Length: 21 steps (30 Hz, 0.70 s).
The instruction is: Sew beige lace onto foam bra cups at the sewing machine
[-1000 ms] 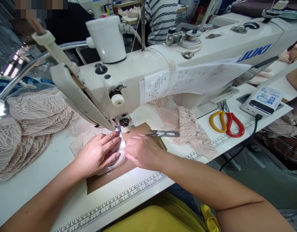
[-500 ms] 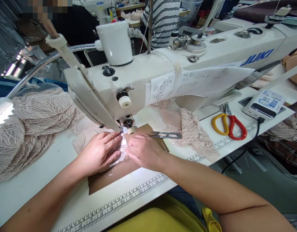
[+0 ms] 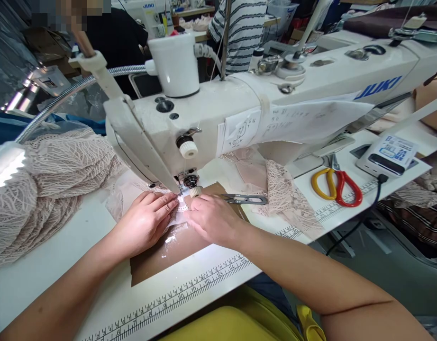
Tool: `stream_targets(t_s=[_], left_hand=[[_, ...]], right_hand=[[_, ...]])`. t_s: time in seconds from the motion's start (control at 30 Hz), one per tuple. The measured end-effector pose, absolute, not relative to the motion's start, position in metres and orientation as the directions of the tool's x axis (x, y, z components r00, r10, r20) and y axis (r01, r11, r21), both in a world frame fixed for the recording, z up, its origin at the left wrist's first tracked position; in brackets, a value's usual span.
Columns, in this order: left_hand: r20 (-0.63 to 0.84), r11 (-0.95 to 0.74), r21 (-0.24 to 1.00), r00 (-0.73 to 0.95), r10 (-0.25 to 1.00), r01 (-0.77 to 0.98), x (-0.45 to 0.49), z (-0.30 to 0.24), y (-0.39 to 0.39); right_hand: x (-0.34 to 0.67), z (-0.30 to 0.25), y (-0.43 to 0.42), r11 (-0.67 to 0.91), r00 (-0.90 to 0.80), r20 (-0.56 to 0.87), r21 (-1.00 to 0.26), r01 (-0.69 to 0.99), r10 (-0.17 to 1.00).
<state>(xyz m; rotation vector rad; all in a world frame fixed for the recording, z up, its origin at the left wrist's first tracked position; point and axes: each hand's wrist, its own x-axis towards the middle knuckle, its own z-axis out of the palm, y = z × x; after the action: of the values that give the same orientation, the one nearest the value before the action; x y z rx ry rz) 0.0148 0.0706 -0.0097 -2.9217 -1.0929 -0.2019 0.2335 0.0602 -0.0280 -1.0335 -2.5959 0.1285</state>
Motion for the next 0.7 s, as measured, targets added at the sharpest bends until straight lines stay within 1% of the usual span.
stream_targets(t_s=[0.13, 0.27, 0.37, 0.6, 0.67, 0.7], left_hand=[[0.122, -0.750, 0.025, 0.742, 0.659, 0.661, 0.013, -0.011, 0.073], [0.125, -0.733, 0.013, 0.726, 0.676, 0.680, 0.011, -0.011, 0.076], [0.134, -0.711, -0.002, 0.705, 0.697, 0.703, 0.011, -0.010, 0.080], [0.145, -0.649, -0.006, 0.643, 0.752, 0.761, 0.001, -0.019, 0.087], [0.165, -0.661, 0.004, 0.651, 0.741, 0.750, -0.006, -0.019, 0.086], [0.203, -0.684, 0.011, 0.668, 0.716, 0.730, -0.007, -0.018, 0.085]], right_hand=[[0.233, -0.026, 0.060, 0.724, -0.674, 0.266, -0.216, 0.655, 0.689], [0.229, -0.023, 0.062, 0.685, -0.653, 0.208, -0.255, 0.683, 0.728], [0.226, -0.021, 0.063, 0.664, -0.640, 0.180, -0.262, 0.700, 0.747], [0.224, -0.023, 0.069, 0.652, -0.620, 0.202, -0.272, 0.708, 0.758], [0.223, -0.023, 0.070, 0.658, -0.626, 0.204, -0.258, 0.707, 0.753], [0.222, -0.023, 0.069, 0.664, -0.636, 0.192, -0.250, 0.705, 0.747]])
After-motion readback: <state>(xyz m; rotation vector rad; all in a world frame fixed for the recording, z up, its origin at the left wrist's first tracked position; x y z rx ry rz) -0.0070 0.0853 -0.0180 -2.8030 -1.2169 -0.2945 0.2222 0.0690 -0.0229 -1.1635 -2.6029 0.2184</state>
